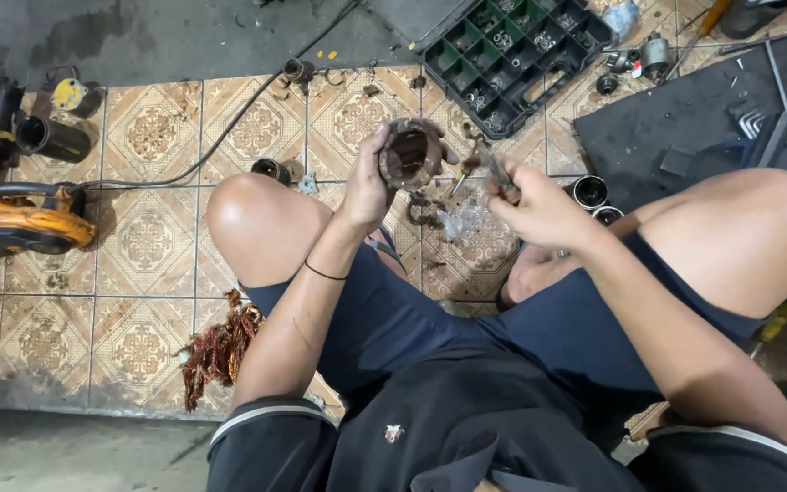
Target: The person sits on the floor and uses pliers to scrape and clean a small, dark, circular metal part. They repeatedly rotate the part and scrape its inner and outer surfaces to remove debris.
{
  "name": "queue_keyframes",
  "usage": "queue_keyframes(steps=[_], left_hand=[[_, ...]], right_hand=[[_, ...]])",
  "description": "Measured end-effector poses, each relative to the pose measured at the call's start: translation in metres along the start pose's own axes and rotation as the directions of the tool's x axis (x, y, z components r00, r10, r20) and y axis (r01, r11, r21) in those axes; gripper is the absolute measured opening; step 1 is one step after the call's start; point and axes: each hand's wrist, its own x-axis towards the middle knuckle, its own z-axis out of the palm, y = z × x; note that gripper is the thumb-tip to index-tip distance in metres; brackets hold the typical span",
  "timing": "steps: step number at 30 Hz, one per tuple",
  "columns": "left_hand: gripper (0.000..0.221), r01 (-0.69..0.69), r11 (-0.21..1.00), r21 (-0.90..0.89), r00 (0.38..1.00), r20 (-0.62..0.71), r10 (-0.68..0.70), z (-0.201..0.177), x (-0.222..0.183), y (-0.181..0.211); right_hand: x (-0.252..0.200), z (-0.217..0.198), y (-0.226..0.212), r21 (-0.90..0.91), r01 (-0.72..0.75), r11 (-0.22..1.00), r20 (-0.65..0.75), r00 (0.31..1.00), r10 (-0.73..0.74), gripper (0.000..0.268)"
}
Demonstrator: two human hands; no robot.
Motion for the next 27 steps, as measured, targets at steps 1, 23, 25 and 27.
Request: queue_keyframes(steps=[1, 23, 25, 27], left_hand=[[0.068, 0.002, 1.000, 0.001, 1.000, -0.001, -0.002, 0.004, -0.001, 0.004], [0.041, -0.002, 0.827, 0.563, 0.999, -0.034, 0.025, 0.017, -0.010, 0.006], [0.040, 0.008, 0.843, 0.538, 0.999, -0.032, 0.011, 0.016, -0.009, 0.009], [0.046, 0.007, 0.893, 0.450, 1.000, -0.007, -0.004, 0.026, -0.012, 0.024]], right_hand=[[-0.008, -0.001, -0.017, 0.002, -0.001, 1.000, 0.001, 1.000, 0.001, 0.006], [0.009, 0.031, 0.023, -0.081, -0.097, 0.992, 0.159, 0.981, 0.109, 0.019], [0.010, 0.030, 0.023, -0.049, -0.106, 0.993, 0.165, 0.980, 0.113, 0.019], [0.008, 0.028, 0.019, -0.031, -0.107, 0.994, 0.171, 0.979, 0.111, 0.023]])
